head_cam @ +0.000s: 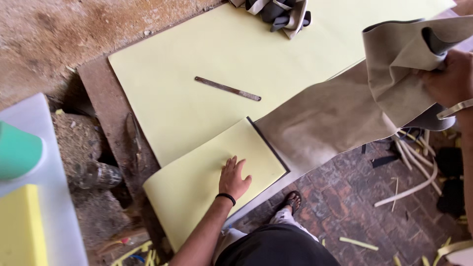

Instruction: The person aligns and smooths a white fabric layer onto a yellow foam sheet, then uses a metal ruler to cut the foam. They apply adhesive with a spray gun, place a dark foam piece, and repeat the process to assemble layered foam panels.

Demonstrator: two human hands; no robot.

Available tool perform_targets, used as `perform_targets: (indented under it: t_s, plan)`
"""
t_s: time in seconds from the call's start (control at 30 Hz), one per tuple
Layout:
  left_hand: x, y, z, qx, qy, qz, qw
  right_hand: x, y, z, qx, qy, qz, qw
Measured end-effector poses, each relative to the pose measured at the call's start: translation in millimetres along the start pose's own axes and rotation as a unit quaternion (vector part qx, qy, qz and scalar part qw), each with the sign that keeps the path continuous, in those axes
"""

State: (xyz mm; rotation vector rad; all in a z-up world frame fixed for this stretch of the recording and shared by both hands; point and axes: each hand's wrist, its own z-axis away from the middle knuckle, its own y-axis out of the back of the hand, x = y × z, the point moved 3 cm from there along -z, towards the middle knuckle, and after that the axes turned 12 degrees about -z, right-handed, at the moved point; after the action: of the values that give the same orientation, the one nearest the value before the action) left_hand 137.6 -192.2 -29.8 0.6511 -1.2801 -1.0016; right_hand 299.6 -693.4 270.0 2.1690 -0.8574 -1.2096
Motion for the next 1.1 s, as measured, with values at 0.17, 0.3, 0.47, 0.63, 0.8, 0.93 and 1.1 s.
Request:
perform_targets:
  t_s: [0.17, 0.3, 0.47, 0.63, 0.8, 0.93, 1.1]
  plan:
    - [61, -29, -63, -0.024, 0.057, -0.106, 0.992, 118, 8, -34, -0.044, -0.055, 0.018, 0.997]
    - [99, -49, -88, -0.021, 0.078, -0.196, 0.977, 170, 0, -43, -0.062, -0.196, -0.060, 0.977]
    - [139, -68, -116, -0.006, 0.028, -0.258, 0.966, 191, -32, -33, -0.126, -0.230, -0.061, 0.963]
    - [173, -76, -160, -0.058, 0.021, -0.226, 0.972, 207, -64, -25, -0.150, -0.278, -0.060, 0.947]
    - [212, -70, -214, -0.072, -0.034, -0.209, 0.975, 207, -68, -24, -0.174, -0.375, -0.036, 0.910]
    - [243, -72, -248, -0.118, -0.070, -0.193, 0.972, 211, -66, -22, -0.164, -0.411, -0.054, 0.895]
    - [274, -83, -277, -0.068, -0.049, -0.204, 0.975, 216, -85, -4, -0.152, -0.387, -0.062, 0.907]
